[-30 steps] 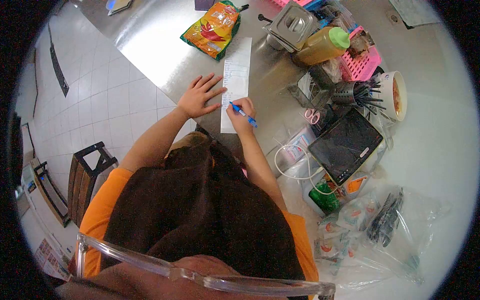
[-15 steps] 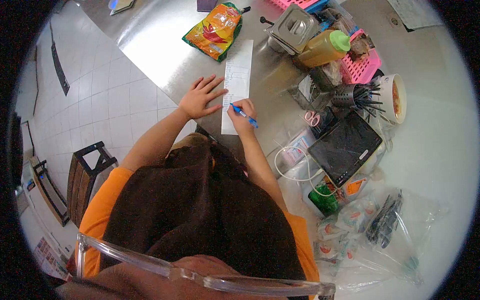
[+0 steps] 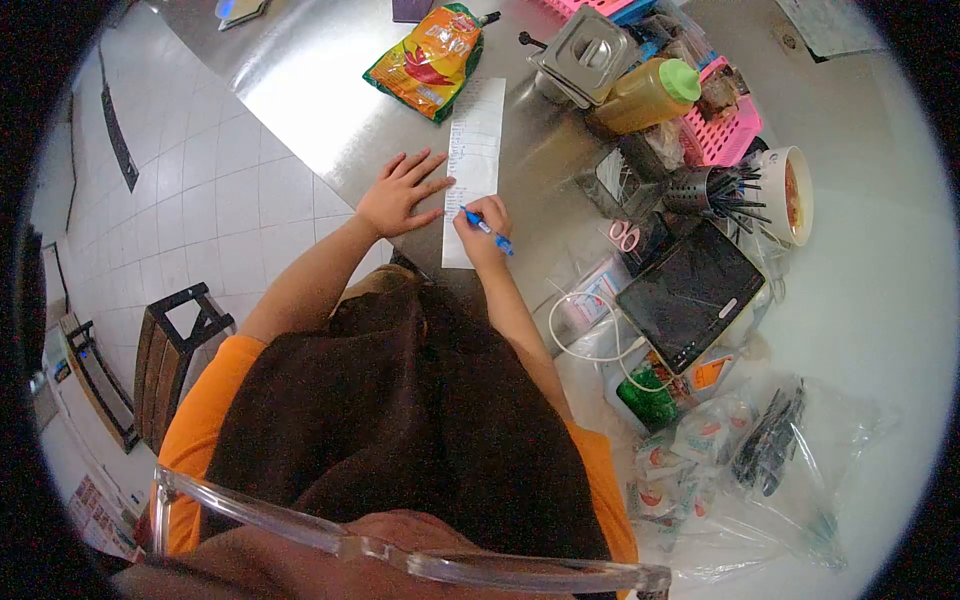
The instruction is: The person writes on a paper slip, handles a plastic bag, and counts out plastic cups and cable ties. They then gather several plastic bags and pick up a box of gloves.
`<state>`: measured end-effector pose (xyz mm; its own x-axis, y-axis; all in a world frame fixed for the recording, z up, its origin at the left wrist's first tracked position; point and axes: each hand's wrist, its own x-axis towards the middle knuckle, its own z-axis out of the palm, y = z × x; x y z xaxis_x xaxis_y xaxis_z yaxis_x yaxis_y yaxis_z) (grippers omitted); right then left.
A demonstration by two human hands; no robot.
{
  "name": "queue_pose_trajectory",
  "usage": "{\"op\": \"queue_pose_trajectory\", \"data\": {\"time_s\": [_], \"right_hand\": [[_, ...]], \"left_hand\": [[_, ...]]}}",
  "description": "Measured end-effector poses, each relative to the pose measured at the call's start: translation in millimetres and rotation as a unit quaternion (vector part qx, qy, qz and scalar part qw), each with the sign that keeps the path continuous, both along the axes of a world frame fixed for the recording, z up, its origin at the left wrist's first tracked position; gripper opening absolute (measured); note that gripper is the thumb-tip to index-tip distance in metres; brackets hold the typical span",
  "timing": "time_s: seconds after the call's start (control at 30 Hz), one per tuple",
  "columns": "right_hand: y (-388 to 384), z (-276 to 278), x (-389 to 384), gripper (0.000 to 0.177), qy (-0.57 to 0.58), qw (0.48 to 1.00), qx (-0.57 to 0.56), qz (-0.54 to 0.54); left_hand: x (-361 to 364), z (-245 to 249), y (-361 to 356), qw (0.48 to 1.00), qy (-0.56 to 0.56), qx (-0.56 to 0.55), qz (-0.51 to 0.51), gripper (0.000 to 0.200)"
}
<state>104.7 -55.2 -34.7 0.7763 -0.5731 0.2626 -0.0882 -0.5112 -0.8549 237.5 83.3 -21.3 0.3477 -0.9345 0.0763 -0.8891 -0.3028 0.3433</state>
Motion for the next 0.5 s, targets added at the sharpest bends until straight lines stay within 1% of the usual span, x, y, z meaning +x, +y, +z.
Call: {"op": "queue_pose_trajectory", "data": {"time_s": [0.1, 0.2, 0.3, 0.4, 0.47, 0.5], "right_hand": [[2, -4, 1, 0.014, 0.004, 1.000, -0.016, -0.020], [-1, -3, 1, 0.014, -0.007, 1.000, 0.010, 0.003], [1, -7, 1, 0.014, 0.007, 1.000, 0.006, -0.017], [-5, -12, -2, 0.013, -0.004, 1.000, 0.026, -0.003], [-3, -25, -5, 0.012, 0.053, 0.994, 0.082, -0.040], [-10, -23, -6, 0.012, 0.072, 0.989, 0.101, -0.075]], "left_hand": [[0, 0, 0, 1.000, 0.003, -0.003, 0.003, 0.049], [-1, 0, -1, 1.000, -0.001, -0.022, 0.006, 0.047], [0, 2, -1, 1.000, -0.003, -0.022, 0.001, 0.048], [-1, 1, -1, 1.000, 0.000, -0.008, 0.006, 0.049], [-4, 0, 5, 1.000, 0.005, -0.003, 0.013, 0.048], [-2, 3, -1, 1.000, 0.002, -0.012, 0.001, 0.048]]}}
